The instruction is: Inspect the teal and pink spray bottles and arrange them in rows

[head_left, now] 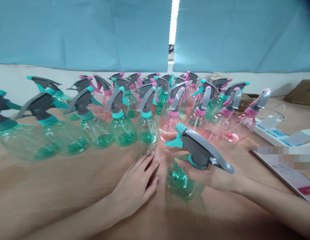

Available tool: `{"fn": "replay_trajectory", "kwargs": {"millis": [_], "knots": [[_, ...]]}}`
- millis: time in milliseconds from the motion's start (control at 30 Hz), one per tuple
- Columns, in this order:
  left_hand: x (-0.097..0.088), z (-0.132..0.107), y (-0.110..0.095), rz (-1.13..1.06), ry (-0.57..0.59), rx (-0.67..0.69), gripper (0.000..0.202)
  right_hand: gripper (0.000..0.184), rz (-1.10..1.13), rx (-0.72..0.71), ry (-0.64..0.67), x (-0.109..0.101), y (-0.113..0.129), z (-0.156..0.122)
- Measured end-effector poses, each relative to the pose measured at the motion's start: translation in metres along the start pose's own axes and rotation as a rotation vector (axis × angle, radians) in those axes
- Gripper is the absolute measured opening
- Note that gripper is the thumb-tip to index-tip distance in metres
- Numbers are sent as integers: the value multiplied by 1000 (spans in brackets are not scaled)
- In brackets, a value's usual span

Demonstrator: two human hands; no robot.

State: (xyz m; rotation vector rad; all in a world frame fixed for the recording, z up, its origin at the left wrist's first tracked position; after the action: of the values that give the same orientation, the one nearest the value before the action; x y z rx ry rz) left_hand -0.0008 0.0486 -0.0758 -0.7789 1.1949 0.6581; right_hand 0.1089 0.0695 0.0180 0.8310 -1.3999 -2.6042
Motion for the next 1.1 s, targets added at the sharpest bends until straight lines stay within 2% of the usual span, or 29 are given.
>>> {"fn": "replay_trajectory", "kwargs": {"millis": [200,400,533,833,1000,1100], "knots": [[2,0,-1,-1,17,9,43,43,42,-13,17,0,4,1],[3,-1,-1,17,28,16,44,46,64,56,8,-1,-4,-2],[2,-1,-1,17,16,15,44,47,64,37,14,0,-5,-2],[2,-1,-1,18,7,17,43,38,130,34,-8,-1,0,-1],[0,-1,-2,26,4,17,42,40,156,98,-27,-2,-5,-4],[1,-1,-1,41,4,17,42,37,164,86,-52,-4,-4,-5]]}}
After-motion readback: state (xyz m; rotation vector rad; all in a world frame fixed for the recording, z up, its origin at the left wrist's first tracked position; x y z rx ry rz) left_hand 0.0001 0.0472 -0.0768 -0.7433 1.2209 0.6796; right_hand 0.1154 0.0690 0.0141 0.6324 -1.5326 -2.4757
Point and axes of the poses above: each hand's wrist, its own z-axis towards the middle knuckle, its own x-axis out of the palm, y = z × x, the point moved 10 cm from there along z, towards the middle knuckle, and after that the axes turned 3 degrees about -x, right-handed, at the moved point
